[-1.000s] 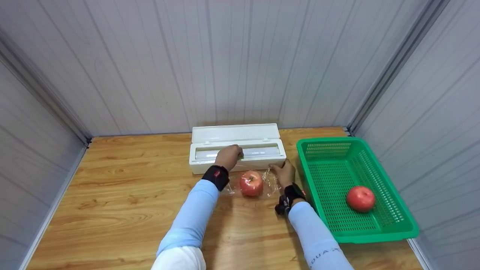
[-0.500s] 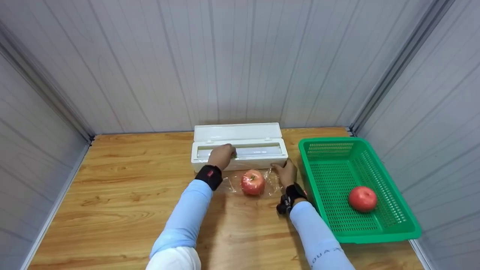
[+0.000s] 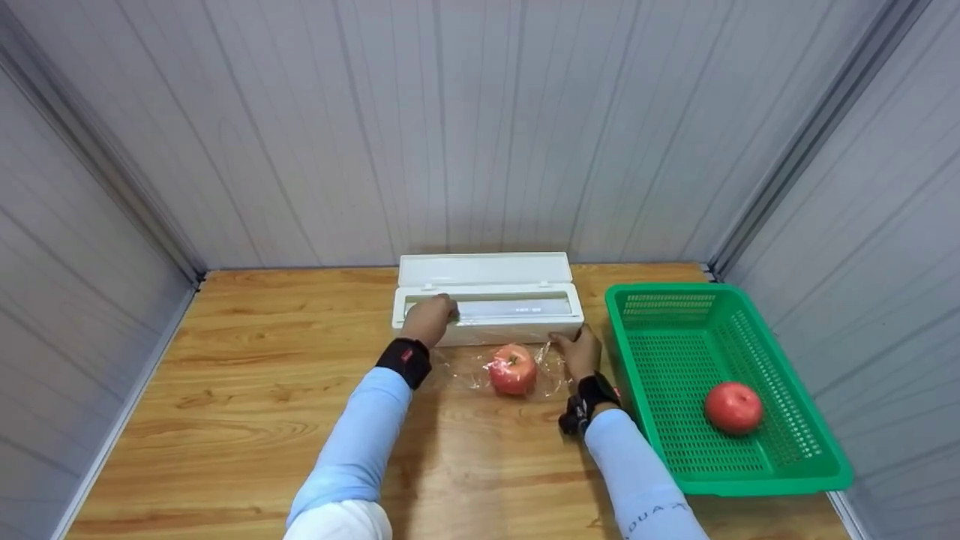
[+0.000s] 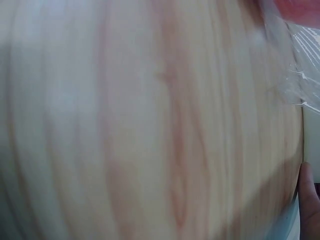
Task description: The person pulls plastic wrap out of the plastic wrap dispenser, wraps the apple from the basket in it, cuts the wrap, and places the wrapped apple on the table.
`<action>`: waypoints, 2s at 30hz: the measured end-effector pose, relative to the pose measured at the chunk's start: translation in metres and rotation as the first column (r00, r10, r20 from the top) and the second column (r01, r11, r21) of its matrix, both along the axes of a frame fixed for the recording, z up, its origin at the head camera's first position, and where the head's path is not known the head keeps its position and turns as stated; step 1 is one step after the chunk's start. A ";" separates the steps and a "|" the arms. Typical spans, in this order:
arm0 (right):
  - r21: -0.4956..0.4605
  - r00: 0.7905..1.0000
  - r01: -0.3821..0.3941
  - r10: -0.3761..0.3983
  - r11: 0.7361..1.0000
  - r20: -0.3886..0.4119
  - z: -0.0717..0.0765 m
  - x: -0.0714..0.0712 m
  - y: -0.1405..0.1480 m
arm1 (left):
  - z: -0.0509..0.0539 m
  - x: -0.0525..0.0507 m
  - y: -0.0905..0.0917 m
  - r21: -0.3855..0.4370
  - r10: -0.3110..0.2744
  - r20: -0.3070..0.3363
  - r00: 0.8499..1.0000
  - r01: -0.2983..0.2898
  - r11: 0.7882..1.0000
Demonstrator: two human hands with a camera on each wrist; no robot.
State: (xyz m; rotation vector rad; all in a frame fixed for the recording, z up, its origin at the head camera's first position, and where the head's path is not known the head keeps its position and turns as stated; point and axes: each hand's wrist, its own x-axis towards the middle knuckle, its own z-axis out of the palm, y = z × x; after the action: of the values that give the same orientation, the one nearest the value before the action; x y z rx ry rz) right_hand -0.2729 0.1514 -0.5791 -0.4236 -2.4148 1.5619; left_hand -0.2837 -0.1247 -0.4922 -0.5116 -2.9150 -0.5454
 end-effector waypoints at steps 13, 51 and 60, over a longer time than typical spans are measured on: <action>0.049 1.000 0.019 -0.018 0.999 -0.024 -0.002 0.004 0.001 | -0.002 0.004 -0.012 -0.015 0.012 -0.043 0.999 -0.013 1.000; 0.005 1.000 0.010 -0.010 1.000 -0.012 -0.001 -0.001 0.000 | -0.007 0.007 -0.058 -0.092 -0.042 -0.177 0.983 0.026 0.995; 0.004 0.999 0.005 -0.005 1.000 -0.044 -0.003 0.002 0.000 | -0.010 0.012 -0.067 -0.046 -0.010 -0.163 0.987 0.002 0.999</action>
State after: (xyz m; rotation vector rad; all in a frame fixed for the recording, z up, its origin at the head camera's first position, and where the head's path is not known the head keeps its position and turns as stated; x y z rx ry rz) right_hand -0.2712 0.1515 -0.5821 -0.3899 -2.3822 1.5471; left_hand -0.2715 -0.1915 -0.5025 -0.5437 -2.7763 -0.4165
